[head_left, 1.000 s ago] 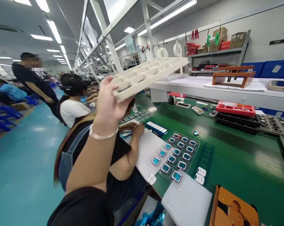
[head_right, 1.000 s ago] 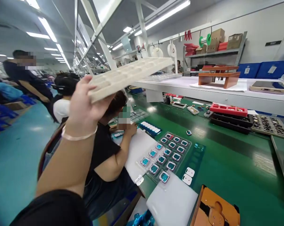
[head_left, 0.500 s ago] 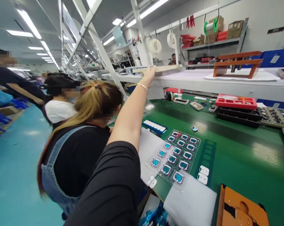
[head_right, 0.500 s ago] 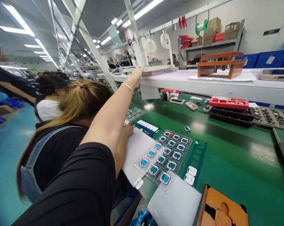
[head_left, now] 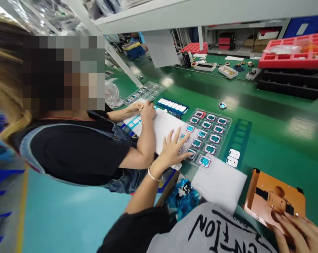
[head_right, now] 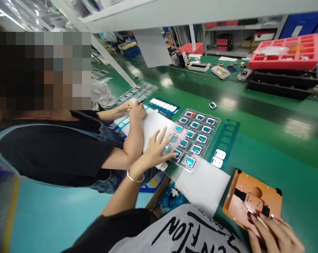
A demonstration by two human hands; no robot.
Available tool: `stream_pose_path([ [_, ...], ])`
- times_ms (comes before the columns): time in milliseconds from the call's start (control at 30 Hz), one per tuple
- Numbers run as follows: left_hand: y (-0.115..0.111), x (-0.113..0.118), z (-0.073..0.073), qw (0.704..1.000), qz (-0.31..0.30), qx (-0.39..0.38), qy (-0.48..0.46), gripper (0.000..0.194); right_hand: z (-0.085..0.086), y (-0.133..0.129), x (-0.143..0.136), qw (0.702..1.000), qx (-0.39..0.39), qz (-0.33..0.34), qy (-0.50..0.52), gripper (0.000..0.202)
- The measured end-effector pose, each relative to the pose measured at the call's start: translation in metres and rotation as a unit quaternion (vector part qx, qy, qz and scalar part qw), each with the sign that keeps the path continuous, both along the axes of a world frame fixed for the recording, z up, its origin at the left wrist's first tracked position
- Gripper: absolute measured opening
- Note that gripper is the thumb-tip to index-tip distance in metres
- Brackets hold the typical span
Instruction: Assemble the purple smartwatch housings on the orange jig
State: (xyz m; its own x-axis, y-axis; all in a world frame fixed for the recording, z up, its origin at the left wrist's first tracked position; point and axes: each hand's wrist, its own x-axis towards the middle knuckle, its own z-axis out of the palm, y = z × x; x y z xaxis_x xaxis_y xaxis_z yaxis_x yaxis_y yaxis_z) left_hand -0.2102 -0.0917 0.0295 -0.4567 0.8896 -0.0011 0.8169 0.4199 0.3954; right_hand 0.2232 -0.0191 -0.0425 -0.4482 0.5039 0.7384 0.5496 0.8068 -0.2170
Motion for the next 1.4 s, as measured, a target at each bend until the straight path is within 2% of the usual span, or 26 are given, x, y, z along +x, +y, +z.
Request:
stream_pose_path([
  [33, -0.019, 0.007, -0.027, 0.996, 0.085, -0.031, -0.002, 0.078, 0.001, 0.000, 0.002, 1.000, -0.001, 0.023, -0.018, 0.071],
  [67, -0.032, 0.009, -0.047, 0.989, 0.145, -0.022, 0.007, 0.074, 0.002, 0.000, 0.005, 0.999, -0.004, 0.043, -0.032, 0.071],
  [100, -0.040, 0.007, -0.060, 0.984, 0.177, -0.012, 0.011, 0.070, 0.004, 0.000, 0.007, 0.997, -0.012, 0.058, -0.041, 0.071],
  [133, -0.044, 0.002, -0.067, 0.982, 0.189, 0.003, 0.014, 0.068, 0.005, 0.000, 0.008, 0.997, -0.020, 0.062, -0.042, 0.072],
  [200, -0.039, -0.010, -0.063, 0.985, 0.173, 0.006, 0.018, 0.070, 0.006, -0.001, 0.010, 0.997, -0.034, 0.061, -0.035, 0.071],
  [267, -0.024, -0.011, -0.044, 0.981, 0.184, -0.046, 0.036, 0.076, 0.006, -0.001, 0.010, 0.997, -0.042, 0.060, -0.030, 0.064],
  [333, 0.000, 0.007, -0.020, 0.970, 0.199, -0.114, 0.079, 0.076, 0.004, 0.000, 0.010, 0.997, -0.042, 0.066, -0.015, 0.049],
  [367, 0.015, 0.024, -0.011, 0.969, 0.181, -0.129, 0.106, 0.074, 0.002, 0.001, 0.010, 0.997, -0.037, 0.070, -0.002, 0.038],
  [400, 0.031, 0.045, -0.005, 0.979, 0.101, -0.111, 0.136, 0.067, 0.001, 0.002, 0.009, 0.997, -0.032, 0.074, 0.014, 0.027],
  [433, 0.048, 0.067, -0.002, 0.983, -0.026, -0.068, 0.167, 0.060, 0.001, 0.002, 0.009, 0.996, -0.028, 0.075, 0.029, 0.018],
  [467, 0.065, 0.090, -0.004, 0.970, -0.151, -0.032, 0.189, 0.059, 0.000, 0.003, 0.008, 0.996, -0.024, 0.072, 0.042, 0.013],
  [500, 0.079, 0.110, -0.008, 0.950, -0.237, -0.017, 0.204, 0.060, 0.000, 0.003, 0.008, 0.996, -0.023, 0.067, 0.050, 0.010],
  [533, 0.091, 0.128, -0.015, 0.936, -0.284, -0.028, 0.208, 0.066, 0.001, 0.002, 0.007, 0.996, -0.023, 0.063, 0.052, 0.009],
  [600, 0.105, 0.149, -0.031, 0.923, -0.318, -0.066, 0.206, 0.073, 0.003, 0.000, 0.007, 0.996, -0.032, 0.063, 0.045, 0.007],
  [700, 0.109, 0.153, -0.052, 0.928, -0.307, -0.066, 0.198, 0.061, 0.005, -0.003, 0.006, 0.996, -0.044, 0.073, 0.039, 0.007],
  [767, 0.107, 0.150, -0.059, 0.935, -0.296, -0.043, 0.193, 0.054, 0.005, -0.003, 0.007, 0.995, -0.045, 0.077, 0.039, 0.008],
  [867, 0.106, 0.149, -0.059, 0.940, -0.288, -0.020, 0.183, 0.052, 0.004, 0.000, 0.009, 0.995, -0.047, 0.083, 0.043, 0.008],
  [1000, 0.113, 0.143, -0.049, 0.936, -0.307, 0.002, 0.174, 0.041, 0.004, 0.002, 0.009, 0.993, -0.063, 0.090, 0.050, 0.009],
  [1100, 0.119, 0.124, -0.030, 0.929, -0.323, 0.047, 0.175, 0.037, 0.004, 0.000, 0.008, 0.992, -0.072, 0.093, 0.054, 0.010],
  [1133, 0.119, 0.115, -0.019, 0.924, -0.328, 0.082, 0.179, 0.036, 0.005, -0.001, 0.007, 0.991, -0.075, 0.093, 0.055, 0.010],
  [1200, 0.115, 0.093, 0.008, 0.902, -0.324, 0.209, 0.194, 0.032, 0.005, -0.002, 0.005, 0.991, -0.078, 0.090, 0.058, 0.011],
  [1300, 0.093, 0.059, 0.047, 0.854, -0.268, 0.377, 0.239, 0.037, 0.006, -0.003, 0.003, 0.991, -0.080, 0.088, 0.064, 0.013],
  [1367, 0.072, 0.038, 0.057, 0.821, -0.225, 0.448, 0.274, 0.044, 0.006, -0.004, 0.003, 0.991, -0.081, 0.086, 0.068, 0.012],
  [1400, 0.061, 0.029, 0.055, 0.809, -0.206, 0.470, 0.288, 0.047, 0.006, -0.004, 0.003, 0.991, -0.083, 0.084, 0.069, 0.012],
])
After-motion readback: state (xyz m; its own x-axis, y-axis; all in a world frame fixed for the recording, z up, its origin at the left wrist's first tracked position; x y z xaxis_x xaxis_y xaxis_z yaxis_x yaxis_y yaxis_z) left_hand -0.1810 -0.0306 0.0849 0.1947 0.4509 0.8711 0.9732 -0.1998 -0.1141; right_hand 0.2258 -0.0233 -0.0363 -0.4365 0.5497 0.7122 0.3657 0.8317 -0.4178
